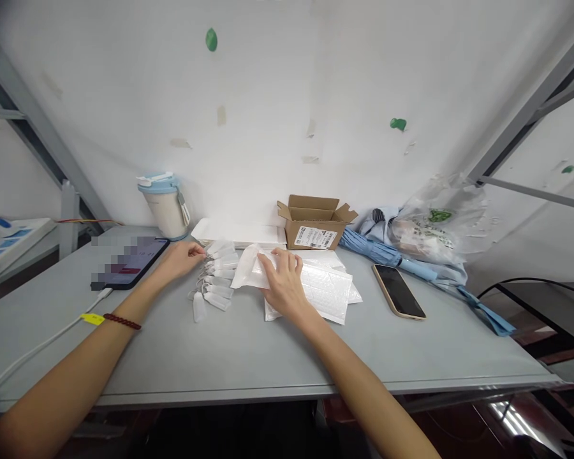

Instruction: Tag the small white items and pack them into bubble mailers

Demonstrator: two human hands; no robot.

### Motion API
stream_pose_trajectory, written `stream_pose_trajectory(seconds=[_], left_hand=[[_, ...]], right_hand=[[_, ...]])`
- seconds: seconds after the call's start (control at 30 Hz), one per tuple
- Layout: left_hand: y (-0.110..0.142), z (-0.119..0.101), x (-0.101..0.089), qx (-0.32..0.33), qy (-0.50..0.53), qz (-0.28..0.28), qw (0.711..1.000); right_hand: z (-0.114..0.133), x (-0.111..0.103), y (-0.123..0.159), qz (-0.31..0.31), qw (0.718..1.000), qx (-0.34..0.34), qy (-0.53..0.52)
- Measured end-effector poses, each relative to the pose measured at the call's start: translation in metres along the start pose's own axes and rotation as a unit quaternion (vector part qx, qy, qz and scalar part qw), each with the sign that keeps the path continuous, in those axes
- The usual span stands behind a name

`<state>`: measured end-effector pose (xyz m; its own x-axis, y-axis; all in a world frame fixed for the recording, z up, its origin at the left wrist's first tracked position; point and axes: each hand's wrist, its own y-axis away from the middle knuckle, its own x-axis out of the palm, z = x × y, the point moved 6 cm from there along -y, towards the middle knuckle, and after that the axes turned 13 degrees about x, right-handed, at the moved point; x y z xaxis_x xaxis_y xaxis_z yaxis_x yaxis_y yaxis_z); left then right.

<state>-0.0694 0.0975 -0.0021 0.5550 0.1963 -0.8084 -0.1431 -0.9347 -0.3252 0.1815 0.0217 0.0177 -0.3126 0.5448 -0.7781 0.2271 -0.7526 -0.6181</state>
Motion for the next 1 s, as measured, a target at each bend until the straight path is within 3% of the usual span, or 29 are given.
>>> stream_pose_trajectory(seconds=[0.1, 0.23, 0.5, 1.0], left_hand=[[0.000, 0.003, 0.000, 0.006, 0.003, -0.022, 1.000], [0.002, 0.011, -0.004, -0.046, 0.018, -0.055, 0.997], [0.010, 0.017, 0.006, -0.146, 0.181, 0.025, 0.972], [0.012, 0.007, 0.001, -0.143, 0.241, 0.026, 0.959]], right_hand=[[-0.001, -0.001, -0.001, -0.006, 1.000, 0.007, -0.006], [-0.003, -0.003, -0.002, -0.005, 1.000, 0.020, -0.008], [-0.004, -0.004, -0.003, -0.011, 0.999, 0.022, -0.022], [-0.005, -0.003, -0.003, 0.007, 0.999, 0.035, -0.008]])
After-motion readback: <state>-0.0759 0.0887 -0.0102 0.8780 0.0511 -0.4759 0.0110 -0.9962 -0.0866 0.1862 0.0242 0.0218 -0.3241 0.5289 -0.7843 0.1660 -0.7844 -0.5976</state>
